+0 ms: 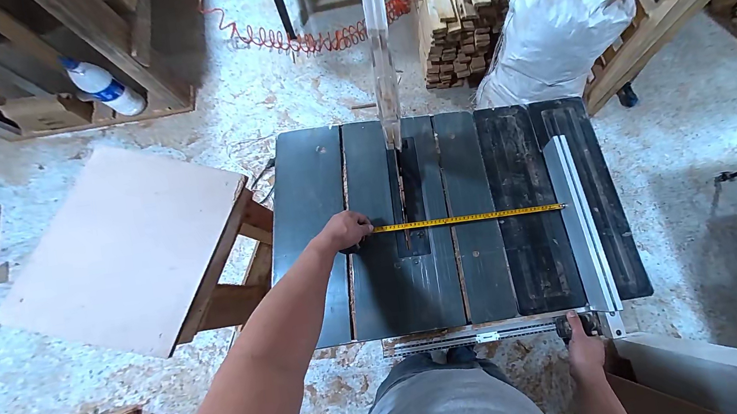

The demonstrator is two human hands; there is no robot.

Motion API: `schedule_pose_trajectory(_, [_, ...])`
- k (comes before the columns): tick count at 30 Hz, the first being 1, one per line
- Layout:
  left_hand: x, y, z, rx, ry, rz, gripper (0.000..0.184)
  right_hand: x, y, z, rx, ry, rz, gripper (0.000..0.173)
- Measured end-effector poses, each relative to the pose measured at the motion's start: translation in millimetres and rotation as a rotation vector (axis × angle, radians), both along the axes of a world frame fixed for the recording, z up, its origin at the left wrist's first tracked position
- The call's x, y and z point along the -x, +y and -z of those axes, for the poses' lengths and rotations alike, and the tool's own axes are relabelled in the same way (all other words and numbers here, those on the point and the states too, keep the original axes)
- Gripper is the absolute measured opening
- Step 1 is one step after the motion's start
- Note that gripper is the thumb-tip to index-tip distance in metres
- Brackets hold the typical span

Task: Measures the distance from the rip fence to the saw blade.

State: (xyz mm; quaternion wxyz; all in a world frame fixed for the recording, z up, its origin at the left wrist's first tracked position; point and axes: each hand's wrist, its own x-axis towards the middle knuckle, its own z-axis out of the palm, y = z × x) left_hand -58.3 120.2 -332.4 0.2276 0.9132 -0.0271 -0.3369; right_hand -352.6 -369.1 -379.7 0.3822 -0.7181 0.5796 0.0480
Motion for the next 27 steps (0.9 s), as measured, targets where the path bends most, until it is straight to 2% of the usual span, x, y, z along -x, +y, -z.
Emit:
schedule_pose_trajectory(5, [-0.9, 1.5, 3.8, 0.003, 0.001, -0.009, 0.03, -1.0, 1.2, -1.1, 0.001, 0.004, 0.008, 0.081])
schedule_pose_trajectory(9, [1.0, -0.3, -1.3, 0.007, -0.005, -0.017, 0.031, -0.8, 3.7, -2.0, 0.016, -0.034, 0.0, 0.073])
schedule_pose_trajectory(20, [-2.5, -4.8, -0.8, 0.009, 0.004, -0.008, 0.03, -1.8, -1.5, -3.6, 0.008, -0.044, 0.003, 0.072])
schedule_pose_trajectory(27, [-3.2, -5.4, -0.2, 0.027, -0.026, 0.008, 0.03, 0.8, -9.3, -9.0, -0.055, -0.181, -0.049, 0.061])
